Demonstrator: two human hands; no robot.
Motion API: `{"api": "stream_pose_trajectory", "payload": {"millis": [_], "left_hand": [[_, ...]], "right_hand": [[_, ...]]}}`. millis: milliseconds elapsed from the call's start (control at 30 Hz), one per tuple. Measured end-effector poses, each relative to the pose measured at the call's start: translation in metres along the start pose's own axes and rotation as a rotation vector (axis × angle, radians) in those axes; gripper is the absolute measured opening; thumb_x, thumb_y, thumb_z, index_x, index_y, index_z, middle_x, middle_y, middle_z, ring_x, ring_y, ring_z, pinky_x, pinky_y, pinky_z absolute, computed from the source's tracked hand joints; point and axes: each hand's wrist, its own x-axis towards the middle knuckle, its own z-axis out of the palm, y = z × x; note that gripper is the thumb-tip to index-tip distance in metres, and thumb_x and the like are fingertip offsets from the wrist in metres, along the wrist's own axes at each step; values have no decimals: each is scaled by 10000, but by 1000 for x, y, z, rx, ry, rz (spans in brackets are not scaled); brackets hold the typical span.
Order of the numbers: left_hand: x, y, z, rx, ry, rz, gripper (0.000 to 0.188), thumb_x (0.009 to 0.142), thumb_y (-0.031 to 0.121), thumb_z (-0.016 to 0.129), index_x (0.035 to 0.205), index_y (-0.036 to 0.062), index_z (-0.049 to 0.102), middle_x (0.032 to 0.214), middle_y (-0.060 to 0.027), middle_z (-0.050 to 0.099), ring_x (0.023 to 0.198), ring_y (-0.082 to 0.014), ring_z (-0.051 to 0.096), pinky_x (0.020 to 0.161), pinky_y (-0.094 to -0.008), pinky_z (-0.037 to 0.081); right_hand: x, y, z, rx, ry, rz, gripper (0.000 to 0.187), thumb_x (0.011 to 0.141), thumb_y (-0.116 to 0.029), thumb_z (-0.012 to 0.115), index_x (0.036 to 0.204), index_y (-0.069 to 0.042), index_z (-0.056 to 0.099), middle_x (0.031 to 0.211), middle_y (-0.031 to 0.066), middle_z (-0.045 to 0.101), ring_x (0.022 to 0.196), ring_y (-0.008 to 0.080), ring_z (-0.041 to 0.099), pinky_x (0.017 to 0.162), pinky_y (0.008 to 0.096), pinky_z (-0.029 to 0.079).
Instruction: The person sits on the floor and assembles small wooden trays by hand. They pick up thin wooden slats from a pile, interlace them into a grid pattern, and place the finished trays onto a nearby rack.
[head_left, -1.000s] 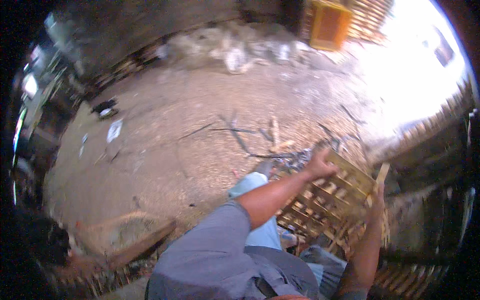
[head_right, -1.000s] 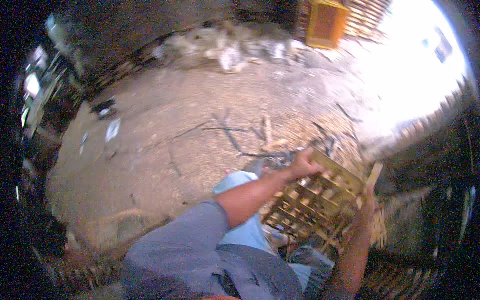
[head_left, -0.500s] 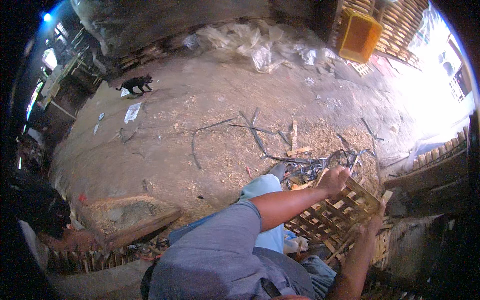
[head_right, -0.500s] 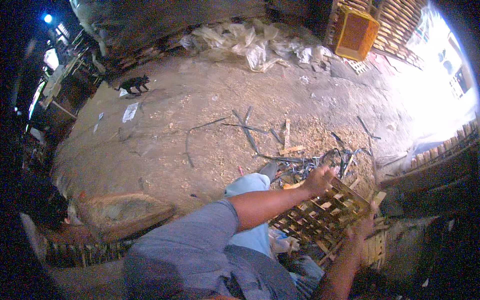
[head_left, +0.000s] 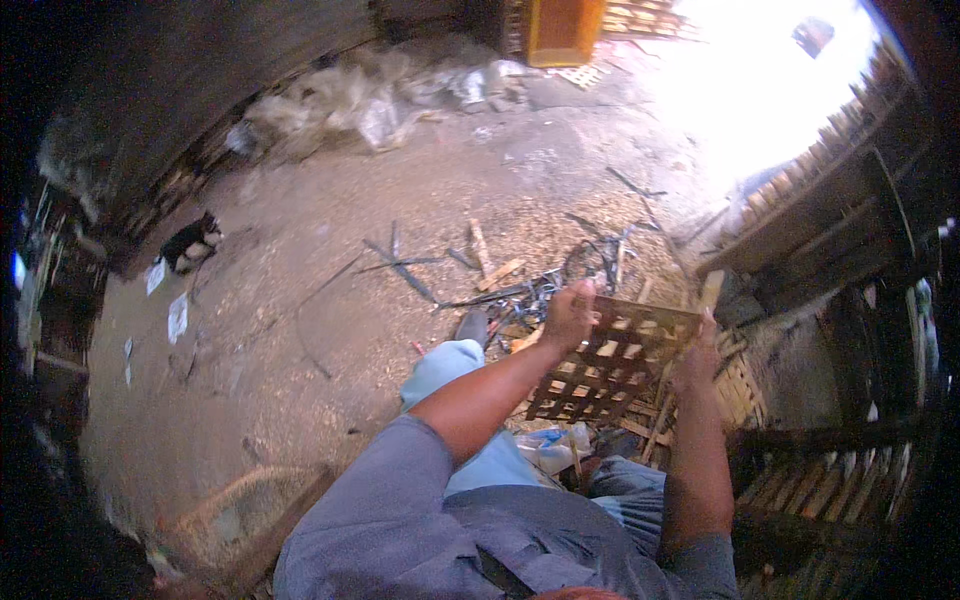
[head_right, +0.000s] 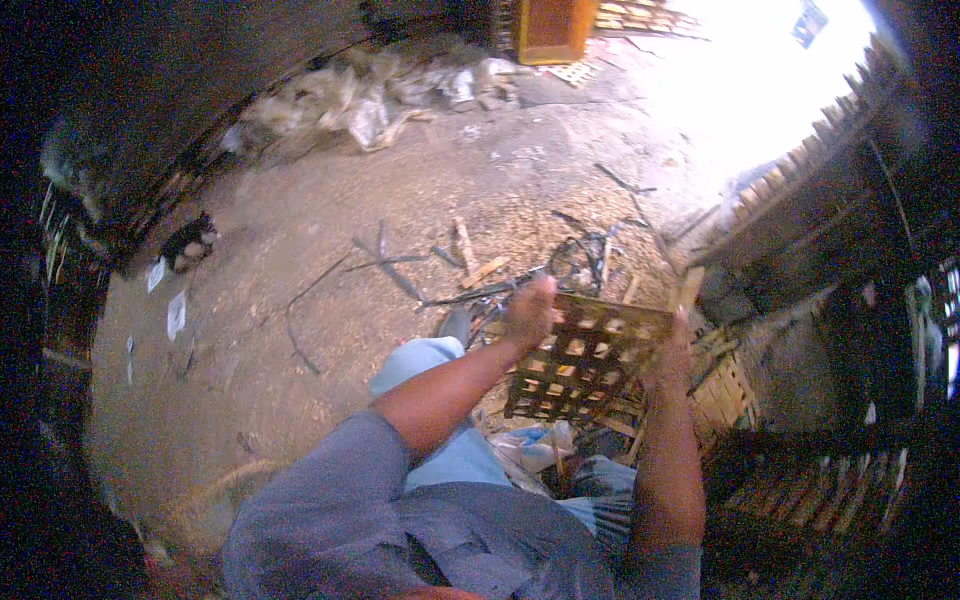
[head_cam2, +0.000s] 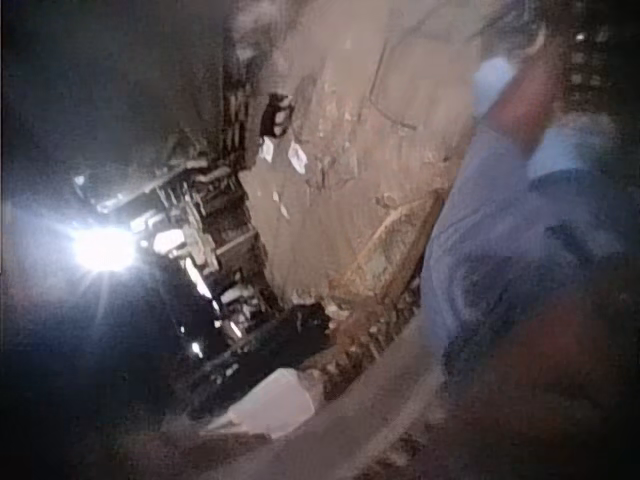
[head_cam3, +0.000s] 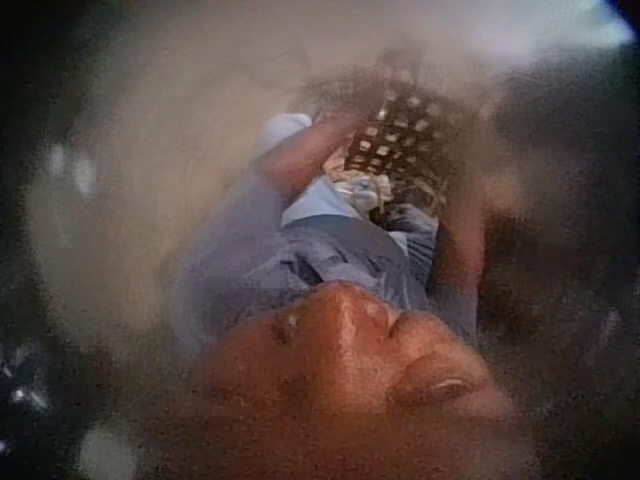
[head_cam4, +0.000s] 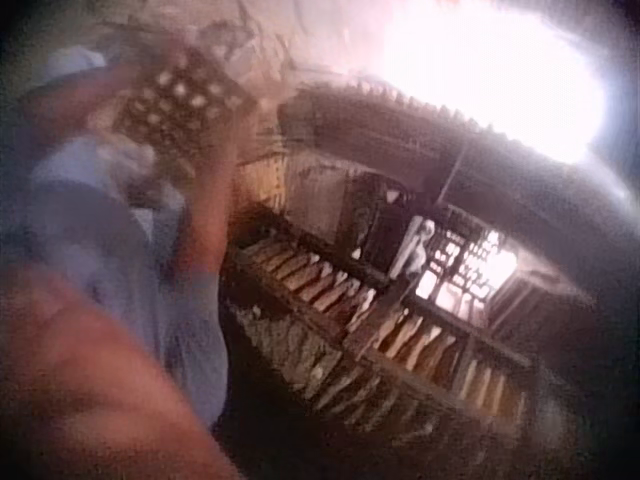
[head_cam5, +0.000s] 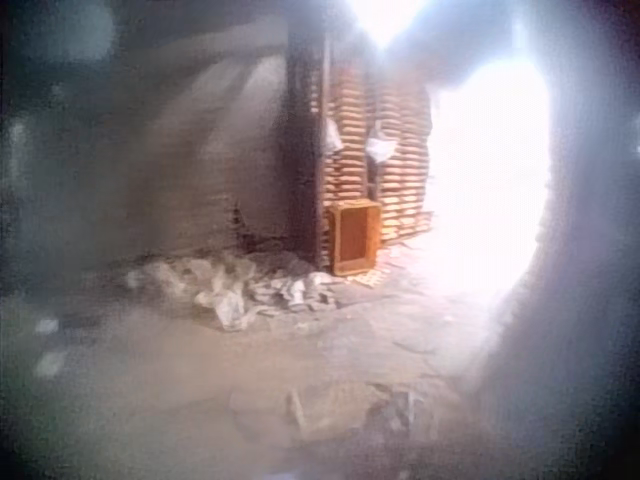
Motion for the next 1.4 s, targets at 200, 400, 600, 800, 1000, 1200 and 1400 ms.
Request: {"api": "stream_pose_trajectory", "payload": {"millis": [200, 400, 600, 800, 1000, 1200, 1400], "left_hand": [[39, 17, -32, 12, 307, -105, 528, 994, 512, 440, 898, 17, 599, 770, -60, 614, 564, -141, 558, 551, -303, 514], [59, 49, -61, -435, 251, -152, 451, 994, 490, 424, 788, 107, 545, 640, -14, 538, 558, -126, 500, 559, -286, 445], [65, 92, -66, -588, 186, -246, 451, 989, 509, 373, 751, 150, 509, 601, 13, 459, 589, -142, 477, 629, -349, 449], [73, 124, 5, -832, -628, -241, 500, 945, 588, 403, 1125, 130, 491, 930, -55, 543, 759, -190, 524, 718, -391, 485], [6, 115, 59, -479, -490, -243, 727, 951, 630, 371, 1398, 56, 382, 1321, -190, 505, 1283, -328, 450, 1105, -477, 317], [7, -63, 15, -44, -554, -571, 636, 977, 532, 417, 1418, 76, 371, 1420, -164, 429, 1289, -325, 452, 1038, -446, 387], [10, -138, -32, 394, -486, -774, 637, 964, 535, 440, 1435, 114, 365, 1445, -141, 419, 1306, -309, 443, 1020, -438, 386]], "right_hand": [[82, 49, -93, -123, -49, -231, 419, 925, -466, 506, 789, -88, 622, 802, 57, 625, 763, 192, 566, 752, 355, 446], [68, 79, -144, -700, -145, -404, 447, 981, -425, 491, 1270, -89, 549, 1228, 136, 567, 1097, 246, 575, 978, 396, 435], [-61, 16, -90, -626, -409, -507, 418, 946, -278, 595, 1299, -61, 538, 1180, 173, 610, 1055, 256, 609, 936, 368, 472], [-154, -54, -156, -797, 17, -668, 243, 882, -128, 625, 1097, -16, 637, 911, 161, 666, 844, 220, 645, 766, 340, 493], [-271, -59, -296, -527, 312, -1044, 246, 898, -137, 629, 1108, -9, 640, 973, 104, 638, 864, 191, 616, 798, 334, 517], [-479, 40, -436, 330, 926, -898, 193, 928, -153, 569, 1097, -76, 623, 808, 79, 639, 629, 151, 583, 545, 259, 498], [-710, 163, -542, -529, 1729, -371, 379, 938, -200, 626, 1266, -41, 520, 1133, 69, 606, 992, 241, 600, 816, 409, 520]]}}
